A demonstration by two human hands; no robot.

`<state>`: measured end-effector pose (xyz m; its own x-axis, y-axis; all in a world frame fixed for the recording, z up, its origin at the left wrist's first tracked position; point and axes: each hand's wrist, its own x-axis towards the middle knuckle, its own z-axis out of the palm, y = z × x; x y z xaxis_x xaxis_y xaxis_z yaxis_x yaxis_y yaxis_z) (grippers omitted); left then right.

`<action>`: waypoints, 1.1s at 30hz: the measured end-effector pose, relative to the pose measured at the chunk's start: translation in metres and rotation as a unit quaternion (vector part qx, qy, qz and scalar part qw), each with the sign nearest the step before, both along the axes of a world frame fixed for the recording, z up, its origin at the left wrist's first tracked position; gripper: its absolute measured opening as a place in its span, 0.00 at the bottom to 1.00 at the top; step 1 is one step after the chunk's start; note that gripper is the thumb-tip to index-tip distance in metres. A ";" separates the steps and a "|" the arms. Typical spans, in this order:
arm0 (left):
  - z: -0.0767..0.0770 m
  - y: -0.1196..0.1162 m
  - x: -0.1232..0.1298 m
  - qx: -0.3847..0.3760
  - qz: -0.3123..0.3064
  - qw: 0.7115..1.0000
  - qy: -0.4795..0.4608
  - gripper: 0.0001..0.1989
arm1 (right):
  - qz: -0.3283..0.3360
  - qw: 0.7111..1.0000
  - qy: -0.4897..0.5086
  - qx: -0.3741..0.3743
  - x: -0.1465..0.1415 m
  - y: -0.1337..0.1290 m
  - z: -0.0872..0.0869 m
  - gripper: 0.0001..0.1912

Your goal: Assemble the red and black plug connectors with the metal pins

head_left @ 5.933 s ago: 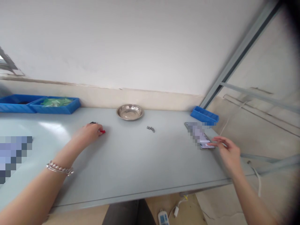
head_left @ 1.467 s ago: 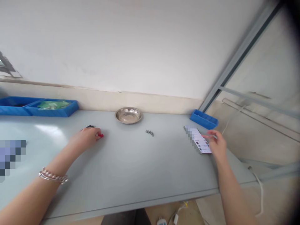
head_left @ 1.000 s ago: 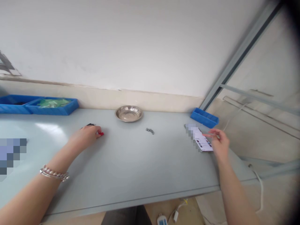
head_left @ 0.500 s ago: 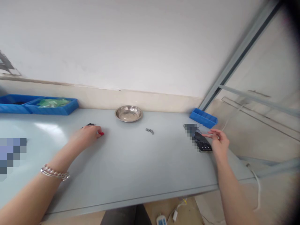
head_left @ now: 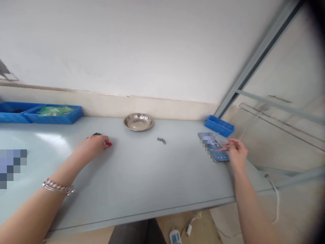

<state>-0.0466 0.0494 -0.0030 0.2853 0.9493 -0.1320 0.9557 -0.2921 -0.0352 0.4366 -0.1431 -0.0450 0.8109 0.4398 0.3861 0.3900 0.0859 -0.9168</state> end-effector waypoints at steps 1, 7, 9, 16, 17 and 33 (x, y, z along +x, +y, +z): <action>0.000 0.000 0.000 0.000 0.000 1.000 0.000 0.11 | 0.004 1.000 0.006 -0.002 -0.001 0.000 0.001 0.10; 0.005 -0.005 0.003 0.001 -0.003 1.000 0.006 0.12 | 0.038 0.999 0.021 -0.022 -0.002 0.001 0.002 0.09; 0.006 -0.006 0.004 0.002 0.002 1.000 0.001 0.12 | 0.043 0.999 0.020 -0.027 -0.002 0.001 0.002 0.09; 0.006 -0.005 0.004 0.002 0.004 1.000 -0.009 0.11 | 0.024 1.000 0.007 -0.011 -0.006 -0.002 0.006 0.08; 0.006 -0.006 0.004 -0.001 0.005 1.000 -0.010 0.12 | 0.017 1.000 0.006 -0.008 -0.007 -0.002 0.006 0.08; 0.003 -0.003 0.002 -0.002 -0.004 1.000 0.000 0.14 | -0.021 1.000 0.009 -0.006 -0.005 -0.003 0.005 0.09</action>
<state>-0.0441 0.0467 0.0004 0.2924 0.9465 -0.1364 0.9535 -0.2995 -0.0345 0.4319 -0.1456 -0.0396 0.8357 0.4091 0.3663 0.3764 0.0589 -0.9246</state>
